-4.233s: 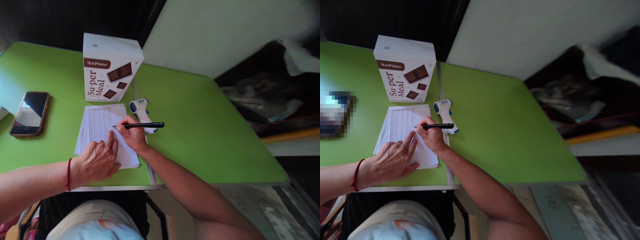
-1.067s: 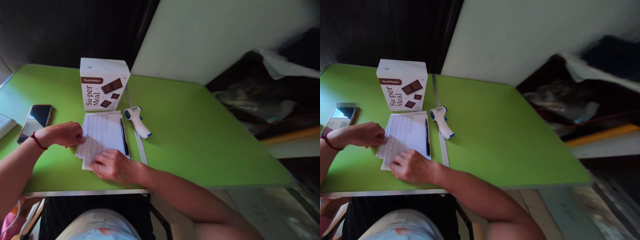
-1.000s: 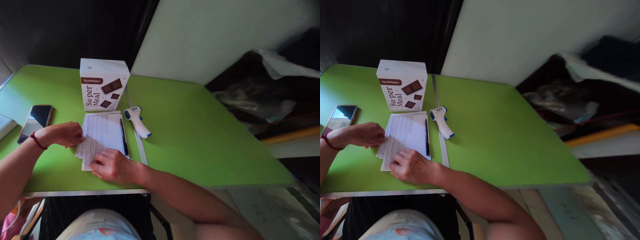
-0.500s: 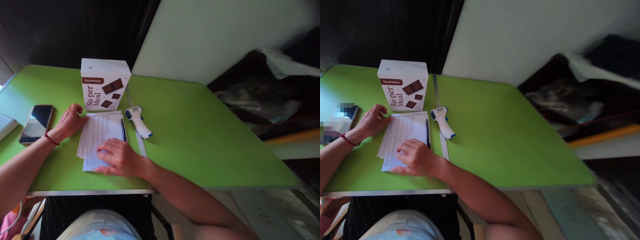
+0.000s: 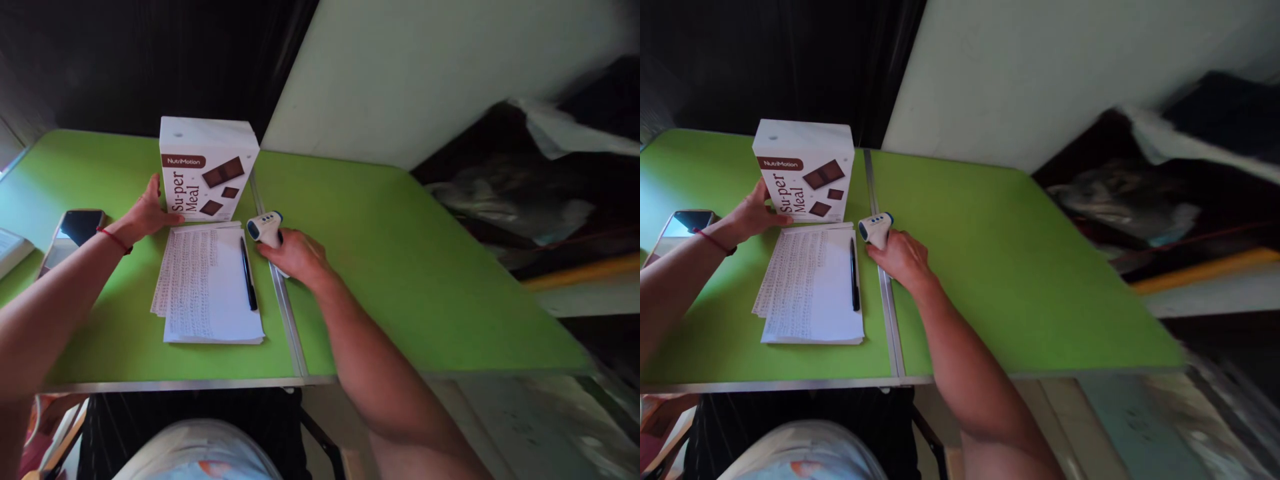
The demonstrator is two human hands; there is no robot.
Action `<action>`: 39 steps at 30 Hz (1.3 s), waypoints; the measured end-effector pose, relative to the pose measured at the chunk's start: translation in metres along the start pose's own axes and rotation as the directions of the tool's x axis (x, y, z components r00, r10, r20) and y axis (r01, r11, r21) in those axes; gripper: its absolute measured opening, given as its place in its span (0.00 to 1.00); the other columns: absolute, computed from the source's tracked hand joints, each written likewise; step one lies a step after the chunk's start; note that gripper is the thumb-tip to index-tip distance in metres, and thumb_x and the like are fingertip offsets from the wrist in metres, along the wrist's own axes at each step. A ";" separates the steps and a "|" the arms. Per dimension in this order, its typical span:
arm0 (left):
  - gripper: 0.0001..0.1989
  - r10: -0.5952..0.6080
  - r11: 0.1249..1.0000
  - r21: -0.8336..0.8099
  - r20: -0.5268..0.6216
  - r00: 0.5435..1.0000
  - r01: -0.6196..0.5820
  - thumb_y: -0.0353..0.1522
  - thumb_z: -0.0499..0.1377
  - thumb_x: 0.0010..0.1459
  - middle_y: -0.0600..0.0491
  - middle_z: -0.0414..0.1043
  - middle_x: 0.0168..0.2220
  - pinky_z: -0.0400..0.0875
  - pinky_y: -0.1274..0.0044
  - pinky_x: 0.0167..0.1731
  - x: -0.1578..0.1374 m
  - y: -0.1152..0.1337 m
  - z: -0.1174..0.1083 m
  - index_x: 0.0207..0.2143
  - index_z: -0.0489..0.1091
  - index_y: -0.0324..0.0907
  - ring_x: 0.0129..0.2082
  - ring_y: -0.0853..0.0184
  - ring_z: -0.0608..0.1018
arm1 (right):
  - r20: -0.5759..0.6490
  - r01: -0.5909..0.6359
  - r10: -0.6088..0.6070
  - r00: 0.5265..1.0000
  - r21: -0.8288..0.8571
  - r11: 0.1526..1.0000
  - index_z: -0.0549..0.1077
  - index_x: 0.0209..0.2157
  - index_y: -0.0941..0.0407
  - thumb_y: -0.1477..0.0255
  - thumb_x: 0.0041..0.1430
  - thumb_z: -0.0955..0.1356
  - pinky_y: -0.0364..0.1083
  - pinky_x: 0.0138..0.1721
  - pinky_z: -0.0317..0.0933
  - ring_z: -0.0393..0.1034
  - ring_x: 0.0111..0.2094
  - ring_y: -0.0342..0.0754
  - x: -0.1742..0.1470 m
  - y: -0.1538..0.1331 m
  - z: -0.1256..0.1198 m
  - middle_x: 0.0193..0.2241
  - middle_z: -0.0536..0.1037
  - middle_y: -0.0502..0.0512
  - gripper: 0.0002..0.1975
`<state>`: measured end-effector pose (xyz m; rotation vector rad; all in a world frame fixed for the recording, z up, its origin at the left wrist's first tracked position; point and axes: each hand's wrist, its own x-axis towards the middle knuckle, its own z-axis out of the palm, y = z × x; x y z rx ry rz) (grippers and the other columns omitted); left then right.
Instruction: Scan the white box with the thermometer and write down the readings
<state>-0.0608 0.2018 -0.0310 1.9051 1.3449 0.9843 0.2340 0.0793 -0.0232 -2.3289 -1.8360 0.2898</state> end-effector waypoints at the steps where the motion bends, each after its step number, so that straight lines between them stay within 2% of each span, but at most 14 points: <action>1: 0.43 0.011 1.000 -0.024 0.027 1.000 -0.010 0.23 0.73 0.39 0.44 0.74 0.54 0.74 0.64 0.56 0.003 0.002 0.000 0.59 0.63 0.41 0.58 0.51 0.75 | 0.013 -0.013 0.013 1.000 0.011 1.000 0.79 0.44 0.58 0.58 0.60 0.68 0.50 0.38 0.68 0.80 0.40 0.57 0.000 -0.001 -0.001 0.41 0.84 0.65 0.19; 4: 0.34 0.026 0.997 -0.075 0.083 0.996 -0.019 0.25 0.73 0.41 0.46 0.76 0.51 0.75 0.68 0.52 0.005 0.007 0.000 0.52 0.67 0.41 0.54 0.52 0.78 | 0.013 -0.041 0.039 0.999 0.115 0.993 0.79 0.39 0.58 0.60 0.59 0.69 0.50 0.36 0.67 0.79 0.38 0.56 0.003 0.001 -0.005 0.38 0.84 0.63 0.16; 6: 0.29 0.019 0.996 -0.086 0.089 0.996 -0.012 0.28 0.73 0.43 0.47 0.78 0.48 0.76 0.69 0.49 0.003 0.009 -0.001 0.48 0.69 0.41 0.51 0.53 0.79 | -0.023 -0.009 0.017 1.000 0.296 0.955 0.77 0.37 0.57 0.59 0.58 0.70 0.50 0.35 0.66 0.77 0.35 0.54 0.003 0.001 -0.004 0.34 0.83 0.61 0.15; 7: 0.27 0.020 0.996 -0.093 0.087 0.996 -0.012 0.29 0.72 0.44 0.47 0.78 0.47 0.76 0.69 0.48 0.001 0.010 0.000 0.47 0.69 0.41 0.50 0.54 0.80 | -0.050 0.031 -0.010 0.999 0.430 0.902 0.75 0.36 0.56 0.58 0.57 0.70 0.49 0.35 0.66 0.76 0.33 0.52 0.001 -0.001 -0.003 0.32 0.82 0.58 0.15; 8: 0.25 0.025 0.994 -0.106 0.083 0.996 -0.016 0.31 0.72 0.47 0.47 0.79 0.47 0.77 0.69 0.47 -0.001 0.011 0.000 0.47 0.70 0.41 0.49 0.55 0.80 | -0.075 0.079 -0.044 0.996 0.577 0.813 0.74 0.35 0.55 0.56 0.56 0.69 0.49 0.34 0.67 0.75 0.32 0.50 -0.001 -0.004 -0.001 0.31 0.80 0.56 0.16; 10: 0.20 0.043 0.989 -0.144 0.074 0.996 -0.032 0.35 0.69 0.53 0.46 0.79 0.47 0.77 0.69 0.46 -0.004 0.014 0.003 0.46 0.71 0.41 0.48 0.56 0.81 | -0.108 0.157 -0.121 0.987 0.827 0.540 0.71 0.34 0.53 0.52 0.56 0.67 0.47 0.31 0.67 0.73 0.28 0.47 -0.007 -0.014 0.004 0.28 0.77 0.51 0.18; 11: 0.18 0.052 0.986 -0.160 0.067 0.996 -0.040 0.37 0.68 0.56 0.46 0.80 0.47 0.77 0.69 0.46 -0.005 0.016 0.005 0.46 0.71 0.41 0.48 0.56 0.81 | -0.098 0.157 -0.163 0.982 0.900 0.406 0.69 0.34 0.52 0.50 0.56 0.66 0.47 0.30 0.67 0.71 0.27 0.45 -0.011 -0.020 0.008 0.27 0.76 0.50 0.19; 12: 0.16 0.059 0.985 -0.166 0.058 0.997 -0.049 0.38 0.66 0.58 0.46 0.80 0.47 0.77 0.69 0.45 -0.007 0.017 0.007 0.46 0.72 0.40 0.47 0.57 0.81 | -0.089 0.148 -0.195 0.977 0.940 0.309 0.68 0.33 0.52 0.49 0.55 0.66 0.46 0.28 0.66 0.69 0.25 0.44 -0.015 -0.027 0.011 0.26 0.74 0.48 0.19; 14: 0.15 0.072 0.985 -0.159 0.041 0.997 -0.065 0.40 0.64 0.61 0.45 0.80 0.46 0.77 0.70 0.44 -0.009 0.021 0.012 0.45 0.72 0.40 0.45 0.58 0.81 | -0.090 0.136 -0.219 0.971 0.969 0.208 0.67 0.33 0.52 0.51 0.56 0.66 0.45 0.25 0.63 0.66 0.23 0.42 -0.022 -0.040 0.018 0.24 0.72 0.47 0.18; 19: 0.16 0.074 0.989 -0.131 0.033 0.997 -0.069 0.42 0.60 0.65 0.46 0.80 0.42 0.73 0.74 0.36 -0.014 0.025 0.022 0.43 0.72 0.38 0.38 0.62 0.80 | -0.082 0.109 -0.250 0.965 0.989 0.099 0.67 0.33 0.52 0.56 0.56 0.67 0.44 0.23 0.59 0.63 0.21 0.41 -0.026 -0.056 0.027 0.22 0.69 0.45 0.14; 24: 0.19 0.126 0.976 -0.182 0.027 0.992 -0.119 0.47 0.60 0.63 0.46 0.79 0.39 0.71 0.75 0.31 -0.013 0.019 0.028 0.40 0.72 0.39 0.35 0.63 0.78 | -0.057 0.063 -0.247 0.967 0.998 0.017 0.68 0.32 0.52 0.55 0.53 0.70 0.43 0.22 0.57 0.62 0.21 0.40 -0.026 -0.057 0.025 0.22 0.70 0.45 0.16; 31: 0.22 0.234 0.961 -0.154 0.006 0.972 -0.230 0.52 0.59 0.63 0.49 0.77 0.35 0.69 0.75 0.28 -0.013 0.013 0.031 0.36 0.72 0.41 0.31 0.64 0.76 | -0.016 0.014 -0.213 0.977 1.000 -0.011 0.69 0.30 0.52 0.57 0.48 0.74 0.44 0.24 0.56 0.61 0.21 0.40 -0.029 -0.061 0.022 0.22 0.70 0.44 0.17; 35: 0.21 0.247 0.964 -0.108 0.035 0.968 -0.242 0.51 0.58 0.64 0.50 0.75 0.32 0.66 0.75 0.26 -0.015 0.015 0.032 0.37 0.71 0.41 0.28 0.66 0.73 | -0.015 0.008 -0.204 0.979 0.999 -0.034 0.69 0.30 0.52 0.55 0.47 0.74 0.44 0.23 0.56 0.61 0.21 0.40 -0.027 -0.061 0.025 0.22 0.70 0.44 0.18; 39: 0.22 0.263 0.959 -0.118 0.049 0.963 -0.256 0.51 0.58 0.65 0.50 0.76 0.33 0.67 0.76 0.27 -0.017 0.016 0.032 0.37 0.72 0.40 0.29 0.67 0.73 | -0.024 0.015 -0.194 0.981 0.999 -0.047 0.69 0.30 0.52 0.53 0.48 0.74 0.44 0.22 0.56 0.61 0.21 0.40 -0.025 -0.061 0.029 0.22 0.70 0.44 0.19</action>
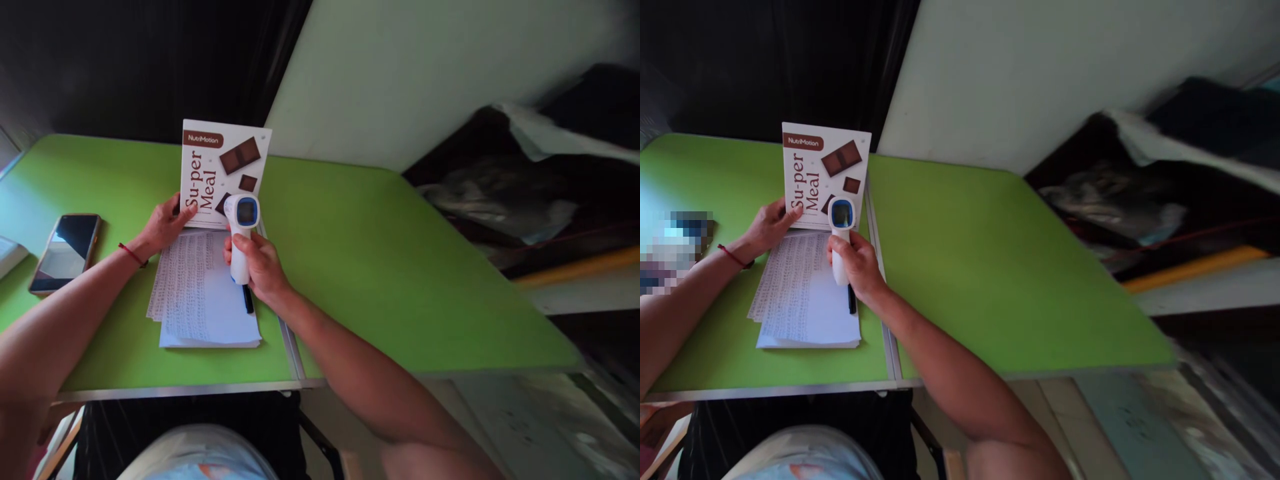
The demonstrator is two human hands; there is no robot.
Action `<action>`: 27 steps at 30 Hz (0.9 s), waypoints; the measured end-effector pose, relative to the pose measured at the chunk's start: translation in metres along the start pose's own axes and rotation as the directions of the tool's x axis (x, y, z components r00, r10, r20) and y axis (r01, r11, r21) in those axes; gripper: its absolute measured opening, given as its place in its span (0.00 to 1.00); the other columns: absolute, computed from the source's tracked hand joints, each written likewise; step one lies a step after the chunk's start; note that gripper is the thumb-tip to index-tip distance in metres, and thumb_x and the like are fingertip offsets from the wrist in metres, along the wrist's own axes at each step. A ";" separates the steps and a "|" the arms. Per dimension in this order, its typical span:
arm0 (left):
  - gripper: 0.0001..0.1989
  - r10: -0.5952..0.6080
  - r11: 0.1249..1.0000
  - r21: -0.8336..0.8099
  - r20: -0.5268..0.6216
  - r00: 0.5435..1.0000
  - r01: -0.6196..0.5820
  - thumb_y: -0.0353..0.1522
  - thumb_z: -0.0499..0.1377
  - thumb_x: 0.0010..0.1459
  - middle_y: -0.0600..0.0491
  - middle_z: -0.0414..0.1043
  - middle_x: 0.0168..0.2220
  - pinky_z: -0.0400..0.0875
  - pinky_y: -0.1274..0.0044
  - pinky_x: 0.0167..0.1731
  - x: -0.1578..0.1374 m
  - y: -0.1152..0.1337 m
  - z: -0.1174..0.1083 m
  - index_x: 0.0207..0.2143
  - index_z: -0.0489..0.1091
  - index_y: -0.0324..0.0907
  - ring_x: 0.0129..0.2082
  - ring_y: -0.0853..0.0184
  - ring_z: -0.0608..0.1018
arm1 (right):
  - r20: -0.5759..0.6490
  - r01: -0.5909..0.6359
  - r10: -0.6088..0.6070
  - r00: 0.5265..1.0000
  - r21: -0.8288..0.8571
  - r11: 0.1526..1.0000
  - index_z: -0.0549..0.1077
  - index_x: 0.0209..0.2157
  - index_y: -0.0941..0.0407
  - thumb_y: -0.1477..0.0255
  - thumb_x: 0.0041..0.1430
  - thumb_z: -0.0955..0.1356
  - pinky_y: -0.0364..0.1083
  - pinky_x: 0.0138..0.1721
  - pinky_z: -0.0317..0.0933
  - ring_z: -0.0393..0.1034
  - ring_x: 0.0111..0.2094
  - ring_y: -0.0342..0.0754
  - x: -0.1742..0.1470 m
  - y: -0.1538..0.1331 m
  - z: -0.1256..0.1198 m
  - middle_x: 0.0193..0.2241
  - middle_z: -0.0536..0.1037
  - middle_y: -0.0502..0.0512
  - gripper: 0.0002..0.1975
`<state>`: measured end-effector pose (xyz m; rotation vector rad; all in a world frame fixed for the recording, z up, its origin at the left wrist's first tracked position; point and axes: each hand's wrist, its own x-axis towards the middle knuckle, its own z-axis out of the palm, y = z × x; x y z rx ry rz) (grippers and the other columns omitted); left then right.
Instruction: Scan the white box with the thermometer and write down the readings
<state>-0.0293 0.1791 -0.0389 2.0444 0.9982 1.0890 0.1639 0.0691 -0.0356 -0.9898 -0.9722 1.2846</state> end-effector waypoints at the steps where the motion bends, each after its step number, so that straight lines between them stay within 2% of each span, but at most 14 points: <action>1: 0.22 0.005 1.000 -0.005 0.004 1.000 -0.005 0.51 0.58 0.65 0.50 0.77 0.34 0.68 0.76 0.27 0.000 0.000 0.000 0.36 0.71 0.40 0.29 0.67 0.74 | -0.003 -0.001 0.001 1.000 0.001 1.000 0.69 0.30 0.52 0.53 0.48 0.74 0.44 0.23 0.57 0.62 0.21 0.40 0.000 0.001 0.000 0.22 0.70 0.44 0.19; 8: 0.23 0.028 0.999 -0.015 0.016 0.999 -0.028 0.52 0.58 0.65 0.48 0.79 0.37 0.72 0.76 0.30 0.000 0.002 0.000 0.37 0.72 0.40 0.33 0.65 0.77 | -0.014 -0.023 0.023 1.000 0.005 1.000 0.70 0.29 0.53 0.50 0.46 0.76 0.43 0.25 0.61 0.66 0.22 0.40 0.001 0.004 0.000 0.22 0.73 0.45 0.23; 19: 0.25 0.019 1.000 -0.006 0.056 0.998 -0.019 0.51 0.57 0.66 0.45 0.81 0.44 0.76 0.75 0.37 -0.001 0.000 -0.002 0.48 0.74 0.38 0.38 0.63 0.80 | 0.016 -0.027 0.026 1.000 0.012 1.000 0.70 0.30 0.53 0.47 0.45 0.76 0.43 0.24 0.63 0.67 0.22 0.40 0.002 0.006 -0.002 0.23 0.73 0.44 0.25; 23: 0.25 0.010 1.000 -0.001 0.072 0.997 -0.010 0.52 0.58 0.65 0.46 0.81 0.43 0.76 0.75 0.34 -0.001 0.000 -0.003 0.47 0.74 0.38 0.36 0.63 0.80 | 0.015 -0.021 0.021 1.000 0.010 1.000 0.70 0.30 0.53 0.46 0.45 0.77 0.44 0.26 0.63 0.67 0.23 0.40 0.001 0.005 -0.001 0.23 0.73 0.44 0.26; 27: 0.25 0.021 1.000 -0.016 0.068 0.997 -0.020 0.52 0.58 0.64 0.45 0.81 0.43 0.76 0.74 0.35 -0.001 0.000 -0.004 0.44 0.73 0.39 0.36 0.62 0.80 | 0.015 -0.022 0.022 1.000 0.000 1.000 0.70 0.31 0.53 0.46 0.45 0.77 0.44 0.26 0.63 0.67 0.23 0.40 0.000 0.004 -0.001 0.23 0.74 0.44 0.27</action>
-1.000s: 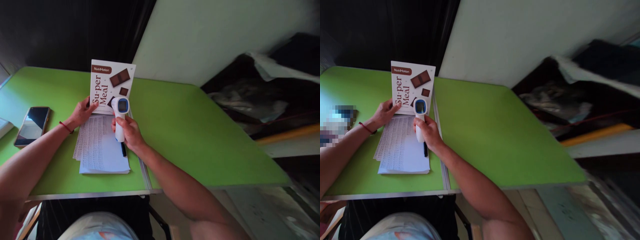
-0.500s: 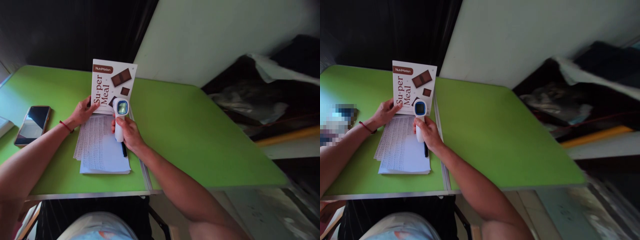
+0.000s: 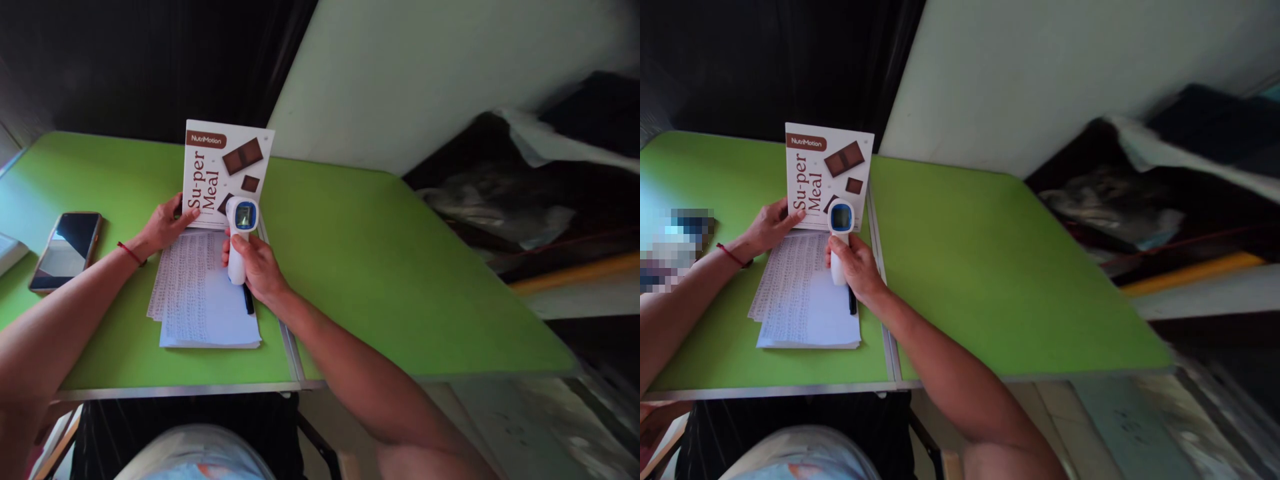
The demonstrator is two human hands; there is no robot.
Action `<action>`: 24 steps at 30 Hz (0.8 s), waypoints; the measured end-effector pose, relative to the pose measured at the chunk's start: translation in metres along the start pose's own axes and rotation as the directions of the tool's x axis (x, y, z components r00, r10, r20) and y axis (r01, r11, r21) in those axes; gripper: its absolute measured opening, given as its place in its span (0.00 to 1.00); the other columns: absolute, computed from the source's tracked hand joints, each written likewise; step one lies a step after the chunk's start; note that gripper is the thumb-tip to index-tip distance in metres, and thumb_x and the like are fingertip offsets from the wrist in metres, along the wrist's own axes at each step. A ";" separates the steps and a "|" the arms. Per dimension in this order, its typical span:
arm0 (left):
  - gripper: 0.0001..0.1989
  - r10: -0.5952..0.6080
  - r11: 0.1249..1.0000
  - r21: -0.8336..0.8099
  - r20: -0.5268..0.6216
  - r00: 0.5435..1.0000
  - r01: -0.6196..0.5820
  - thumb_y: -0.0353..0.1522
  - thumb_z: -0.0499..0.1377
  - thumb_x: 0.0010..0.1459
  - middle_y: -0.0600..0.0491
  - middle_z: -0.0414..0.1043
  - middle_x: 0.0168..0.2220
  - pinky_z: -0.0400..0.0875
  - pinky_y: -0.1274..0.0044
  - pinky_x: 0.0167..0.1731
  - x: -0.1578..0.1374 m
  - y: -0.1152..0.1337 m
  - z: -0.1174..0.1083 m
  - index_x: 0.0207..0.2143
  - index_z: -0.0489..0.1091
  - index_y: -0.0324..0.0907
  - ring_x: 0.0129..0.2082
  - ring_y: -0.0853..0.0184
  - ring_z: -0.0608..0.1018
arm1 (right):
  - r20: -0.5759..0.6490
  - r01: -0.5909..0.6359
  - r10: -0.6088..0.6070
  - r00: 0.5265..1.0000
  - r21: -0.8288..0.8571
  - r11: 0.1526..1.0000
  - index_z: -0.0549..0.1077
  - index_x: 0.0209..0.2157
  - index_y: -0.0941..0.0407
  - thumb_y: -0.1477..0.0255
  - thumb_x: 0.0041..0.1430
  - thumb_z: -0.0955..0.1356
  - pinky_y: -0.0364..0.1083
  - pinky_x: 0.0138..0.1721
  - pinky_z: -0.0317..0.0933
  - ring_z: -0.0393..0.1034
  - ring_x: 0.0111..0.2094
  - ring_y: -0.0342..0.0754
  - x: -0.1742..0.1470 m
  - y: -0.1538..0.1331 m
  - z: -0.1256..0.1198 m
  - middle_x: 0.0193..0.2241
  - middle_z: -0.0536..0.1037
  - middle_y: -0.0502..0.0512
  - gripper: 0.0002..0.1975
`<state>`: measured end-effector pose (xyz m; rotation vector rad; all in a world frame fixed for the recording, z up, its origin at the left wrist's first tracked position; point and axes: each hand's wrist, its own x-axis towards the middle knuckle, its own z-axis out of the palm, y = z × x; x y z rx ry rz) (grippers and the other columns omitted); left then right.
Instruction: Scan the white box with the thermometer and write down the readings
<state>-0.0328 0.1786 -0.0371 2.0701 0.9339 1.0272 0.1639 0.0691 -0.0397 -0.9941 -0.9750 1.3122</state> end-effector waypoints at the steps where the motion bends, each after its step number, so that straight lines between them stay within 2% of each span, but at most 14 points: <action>1: 0.25 -0.001 1.000 -0.005 0.003 1.000 0.001 0.52 0.58 0.64 0.45 0.81 0.43 0.76 0.73 0.36 0.000 0.000 0.000 0.44 0.73 0.39 0.36 0.62 0.80 | 0.000 0.000 0.000 1.000 -0.001 1.000 0.71 0.31 0.53 0.46 0.45 0.77 0.44 0.26 0.63 0.67 0.23 0.40 0.000 0.000 0.000 0.24 0.74 0.44 0.27; 17: 0.26 -0.006 1.000 -0.018 -0.017 1.000 0.006 0.56 0.59 0.62 0.46 0.81 0.41 0.78 0.73 0.36 0.000 0.003 0.001 0.42 0.73 0.41 0.39 0.59 0.81 | -0.010 0.008 -0.008 1.000 0.019 1.000 0.72 0.34 0.53 0.45 0.45 0.77 0.44 0.27 0.64 0.68 0.24 0.40 -0.001 0.000 0.002 0.24 0.74 0.44 0.28; 24: 0.27 -0.008 1.000 -0.026 -0.014 1.000 0.008 0.55 0.60 0.62 0.45 0.81 0.43 0.78 0.73 0.38 0.000 0.003 0.001 0.43 0.73 0.40 0.39 0.59 0.82 | -0.006 0.006 -0.006 1.000 0.007 1.000 0.72 0.33 0.53 0.45 0.45 0.76 0.43 0.27 0.64 0.68 0.24 0.40 -0.001 0.000 0.001 0.24 0.75 0.44 0.27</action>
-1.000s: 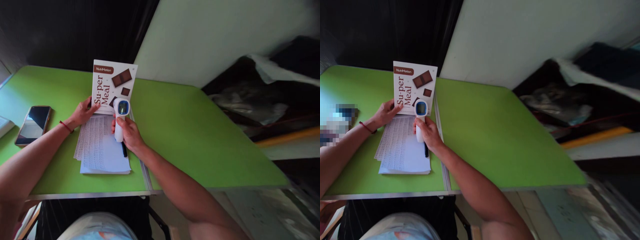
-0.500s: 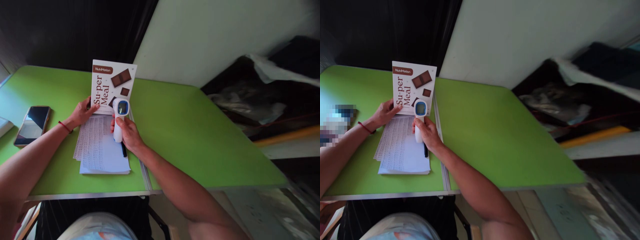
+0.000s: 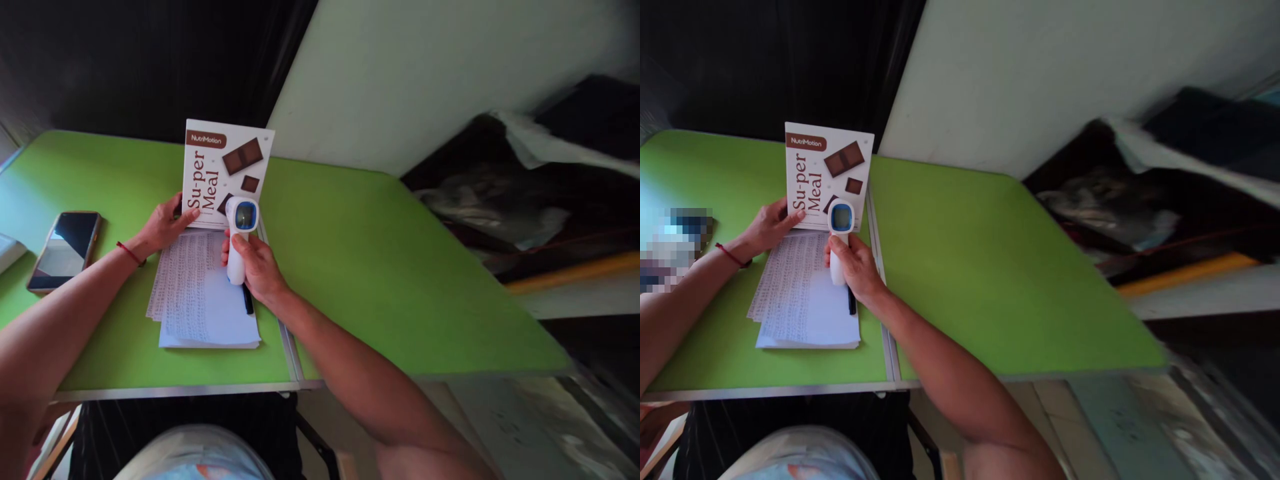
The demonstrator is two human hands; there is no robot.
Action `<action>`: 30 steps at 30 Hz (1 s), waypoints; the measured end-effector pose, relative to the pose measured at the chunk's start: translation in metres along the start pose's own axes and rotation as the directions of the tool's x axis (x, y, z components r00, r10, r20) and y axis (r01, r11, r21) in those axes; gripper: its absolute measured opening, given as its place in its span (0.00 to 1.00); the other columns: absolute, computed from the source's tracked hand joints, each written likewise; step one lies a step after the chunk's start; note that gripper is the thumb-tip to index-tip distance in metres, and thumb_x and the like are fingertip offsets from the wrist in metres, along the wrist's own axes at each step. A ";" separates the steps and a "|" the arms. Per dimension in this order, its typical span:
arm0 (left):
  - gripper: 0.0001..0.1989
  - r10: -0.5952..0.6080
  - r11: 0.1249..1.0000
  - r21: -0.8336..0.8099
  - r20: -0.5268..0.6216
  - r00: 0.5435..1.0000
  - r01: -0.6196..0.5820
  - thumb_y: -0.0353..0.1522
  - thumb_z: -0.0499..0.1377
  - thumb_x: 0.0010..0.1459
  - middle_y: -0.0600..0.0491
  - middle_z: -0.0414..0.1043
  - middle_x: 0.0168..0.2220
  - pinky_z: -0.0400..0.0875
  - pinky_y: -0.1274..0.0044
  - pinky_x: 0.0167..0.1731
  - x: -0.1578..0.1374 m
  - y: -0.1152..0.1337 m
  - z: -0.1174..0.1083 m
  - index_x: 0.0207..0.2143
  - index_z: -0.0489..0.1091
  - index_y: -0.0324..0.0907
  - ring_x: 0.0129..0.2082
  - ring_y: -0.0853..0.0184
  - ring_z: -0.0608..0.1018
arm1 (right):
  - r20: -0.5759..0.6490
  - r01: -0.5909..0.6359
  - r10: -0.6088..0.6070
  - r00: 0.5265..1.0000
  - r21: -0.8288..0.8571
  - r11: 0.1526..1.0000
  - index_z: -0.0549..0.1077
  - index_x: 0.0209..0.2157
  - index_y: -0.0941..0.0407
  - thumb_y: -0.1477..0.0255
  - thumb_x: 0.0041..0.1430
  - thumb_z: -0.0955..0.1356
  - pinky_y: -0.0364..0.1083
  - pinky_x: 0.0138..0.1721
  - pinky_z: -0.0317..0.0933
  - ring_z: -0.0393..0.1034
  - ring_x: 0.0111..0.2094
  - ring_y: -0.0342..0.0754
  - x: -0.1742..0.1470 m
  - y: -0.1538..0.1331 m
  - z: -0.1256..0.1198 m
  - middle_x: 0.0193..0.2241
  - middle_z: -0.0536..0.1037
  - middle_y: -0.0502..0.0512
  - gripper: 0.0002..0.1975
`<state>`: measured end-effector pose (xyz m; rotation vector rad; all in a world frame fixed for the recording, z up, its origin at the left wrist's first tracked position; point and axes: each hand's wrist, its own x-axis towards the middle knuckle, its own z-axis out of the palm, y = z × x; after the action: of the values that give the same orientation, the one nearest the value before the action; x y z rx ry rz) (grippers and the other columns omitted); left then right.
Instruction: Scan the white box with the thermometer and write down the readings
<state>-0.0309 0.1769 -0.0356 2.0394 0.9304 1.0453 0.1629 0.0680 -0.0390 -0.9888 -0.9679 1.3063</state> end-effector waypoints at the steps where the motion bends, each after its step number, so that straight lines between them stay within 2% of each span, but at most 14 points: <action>1: 0.26 -0.002 1.000 -0.007 0.001 1.000 0.002 0.55 0.60 0.62 0.45 0.82 0.43 0.78 0.72 0.39 0.000 0.000 0.000 0.43 0.73 0.40 0.39 0.59 0.82 | 0.006 0.003 -0.003 1.000 -0.002 1.000 0.72 0.33 0.53 0.45 0.46 0.76 0.44 0.28 0.65 0.68 0.24 0.40 0.000 0.000 0.000 0.25 0.75 0.44 0.27; 11: 0.28 -0.020 1.000 0.019 -0.001 1.000 0.020 0.55 0.60 0.62 0.44 0.82 0.45 0.78 0.72 0.38 0.000 -0.005 0.000 0.47 0.73 0.40 0.39 0.59 0.82 | 0.030 0.008 -0.007 1.000 -0.017 1.000 0.70 0.32 0.52 0.45 0.47 0.75 0.44 0.29 0.65 0.68 0.25 0.41 0.001 0.001 -0.001 0.24 0.74 0.45 0.26; 30: 0.26 0.008 1.000 0.000 0.006 1.000 -0.008 0.55 0.60 0.61 0.46 0.81 0.42 0.77 0.74 0.35 0.001 0.000 -0.001 0.44 0.73 0.41 0.39 0.60 0.81 | 0.035 0.006 -0.005 0.999 -0.024 1.000 0.70 0.32 0.52 0.46 0.46 0.76 0.45 0.30 0.64 0.67 0.26 0.42 0.001 -0.001 -0.002 0.25 0.73 0.45 0.25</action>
<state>-0.0316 0.1779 -0.0352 2.0465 0.9198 1.0426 0.1652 0.0686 -0.0385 -0.9841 -1.0140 1.3139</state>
